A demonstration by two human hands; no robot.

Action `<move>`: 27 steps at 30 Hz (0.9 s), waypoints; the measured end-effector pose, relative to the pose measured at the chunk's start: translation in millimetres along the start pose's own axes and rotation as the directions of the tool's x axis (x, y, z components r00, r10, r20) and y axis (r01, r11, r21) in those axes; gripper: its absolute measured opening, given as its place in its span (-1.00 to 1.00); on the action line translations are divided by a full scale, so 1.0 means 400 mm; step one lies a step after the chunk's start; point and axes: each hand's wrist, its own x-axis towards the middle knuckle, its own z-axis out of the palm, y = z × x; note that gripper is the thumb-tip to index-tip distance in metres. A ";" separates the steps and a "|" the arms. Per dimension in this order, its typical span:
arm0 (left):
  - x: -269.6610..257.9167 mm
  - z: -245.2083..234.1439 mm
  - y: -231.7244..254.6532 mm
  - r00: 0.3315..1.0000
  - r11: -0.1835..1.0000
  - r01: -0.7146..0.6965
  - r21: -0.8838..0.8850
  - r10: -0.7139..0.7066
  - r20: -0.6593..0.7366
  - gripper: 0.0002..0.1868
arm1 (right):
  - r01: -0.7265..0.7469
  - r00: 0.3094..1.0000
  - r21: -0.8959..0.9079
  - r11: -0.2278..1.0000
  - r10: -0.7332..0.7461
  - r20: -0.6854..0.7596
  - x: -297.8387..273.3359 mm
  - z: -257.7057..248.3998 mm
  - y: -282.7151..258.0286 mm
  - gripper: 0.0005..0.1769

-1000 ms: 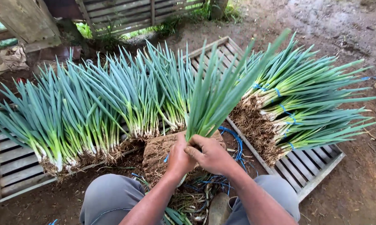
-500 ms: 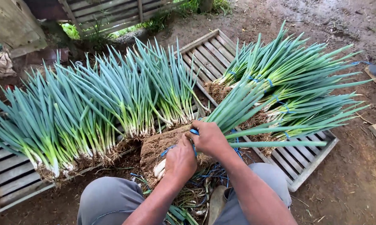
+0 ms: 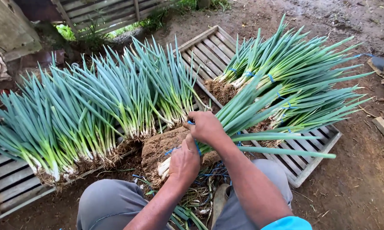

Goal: The person gathers bunches of green onions, aligns the roots, and ties them together using blue plastic ties. The person then places the tied bundles onto a wooden crate next to other completed bundles.

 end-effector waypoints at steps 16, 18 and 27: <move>0.052 0.148 -0.089 0.994 0.999 0.034 -0.033 -0.030 0.106 -0.71 | 0.131 0.964 -0.002 0.991 -0.127 0.233 0.071 0.057 -0.051 -0.78; 0.056 0.200 -0.109 0.983 0.999 0.035 -0.028 -0.029 0.181 -0.79 | 0.205 0.941 -0.023 0.978 -0.191 0.279 0.058 0.077 -0.070 -0.78; 0.074 -0.036 -0.114 0.860 0.634 0.499 -0.591 -0.277 0.428 -0.73 | 0.485 0.857 0.617 0.620 -0.476 -0.195 -0.061 -0.082 -0.123 -0.87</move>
